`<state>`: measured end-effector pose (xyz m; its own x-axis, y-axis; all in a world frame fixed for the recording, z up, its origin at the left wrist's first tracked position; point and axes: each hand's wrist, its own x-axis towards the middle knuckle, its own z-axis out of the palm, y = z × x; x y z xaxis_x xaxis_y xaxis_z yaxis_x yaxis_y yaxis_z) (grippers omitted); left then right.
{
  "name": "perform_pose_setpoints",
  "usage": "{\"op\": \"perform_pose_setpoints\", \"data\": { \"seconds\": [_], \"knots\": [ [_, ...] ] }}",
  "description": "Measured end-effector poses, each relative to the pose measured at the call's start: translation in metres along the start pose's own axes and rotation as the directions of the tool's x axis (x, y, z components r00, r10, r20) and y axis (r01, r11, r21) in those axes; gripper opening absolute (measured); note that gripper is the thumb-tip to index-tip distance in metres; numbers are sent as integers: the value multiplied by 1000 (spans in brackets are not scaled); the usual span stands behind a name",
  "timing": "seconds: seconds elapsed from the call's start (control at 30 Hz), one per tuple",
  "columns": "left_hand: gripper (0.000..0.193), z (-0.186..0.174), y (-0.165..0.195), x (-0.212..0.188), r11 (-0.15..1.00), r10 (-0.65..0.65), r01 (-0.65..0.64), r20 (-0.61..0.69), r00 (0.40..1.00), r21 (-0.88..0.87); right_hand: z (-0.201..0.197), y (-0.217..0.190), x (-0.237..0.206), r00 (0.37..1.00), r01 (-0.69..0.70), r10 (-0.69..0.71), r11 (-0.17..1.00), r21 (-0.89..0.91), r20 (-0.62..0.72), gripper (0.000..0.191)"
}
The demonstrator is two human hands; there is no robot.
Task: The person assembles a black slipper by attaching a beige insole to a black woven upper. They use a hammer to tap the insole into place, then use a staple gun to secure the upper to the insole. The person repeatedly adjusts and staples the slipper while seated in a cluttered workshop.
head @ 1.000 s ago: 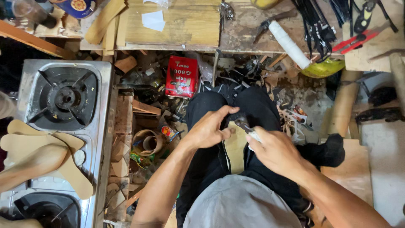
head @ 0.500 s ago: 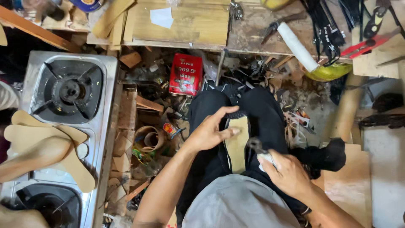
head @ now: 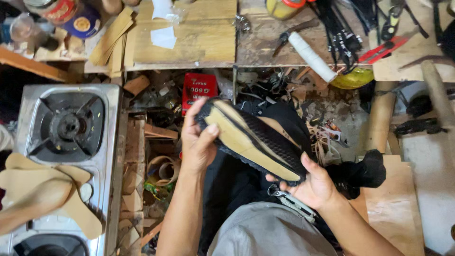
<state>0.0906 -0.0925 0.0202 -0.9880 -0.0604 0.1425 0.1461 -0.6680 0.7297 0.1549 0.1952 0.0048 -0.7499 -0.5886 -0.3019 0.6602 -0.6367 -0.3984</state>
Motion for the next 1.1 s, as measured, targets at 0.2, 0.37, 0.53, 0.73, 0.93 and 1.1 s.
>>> {"op": "perform_pose_setpoints", "data": {
  "seconds": [0.2,0.37,0.53,0.73,0.93,1.1],
  "knots": [
    [70,15,-10,-27,959,-157,86,-253,954,-271,39,-14,5,849,340,-528,524,-781,15,56],
    [55,8,-57,-46,937,-331,254,-372,867,-241,69,-15,12,822,142,-543,-101,-985,174,61],
    [51,-29,-75,-47,876,-390,232,-336,857,-424,64,-32,10,938,213,-319,214,-953,138,77],
    [46,-47,-76,-51,857,-377,208,-299,877,-472,45,-35,-2,923,246,-350,213,-946,161,63],
    [45,-28,-73,-49,898,-317,197,-268,910,-392,62,-24,-4,838,327,-428,-101,-940,338,55],
    [40,-11,-63,-56,922,-294,206,-249,923,-327,71,-11,0,817,348,-466,-71,-935,339,54]
  ]
}}
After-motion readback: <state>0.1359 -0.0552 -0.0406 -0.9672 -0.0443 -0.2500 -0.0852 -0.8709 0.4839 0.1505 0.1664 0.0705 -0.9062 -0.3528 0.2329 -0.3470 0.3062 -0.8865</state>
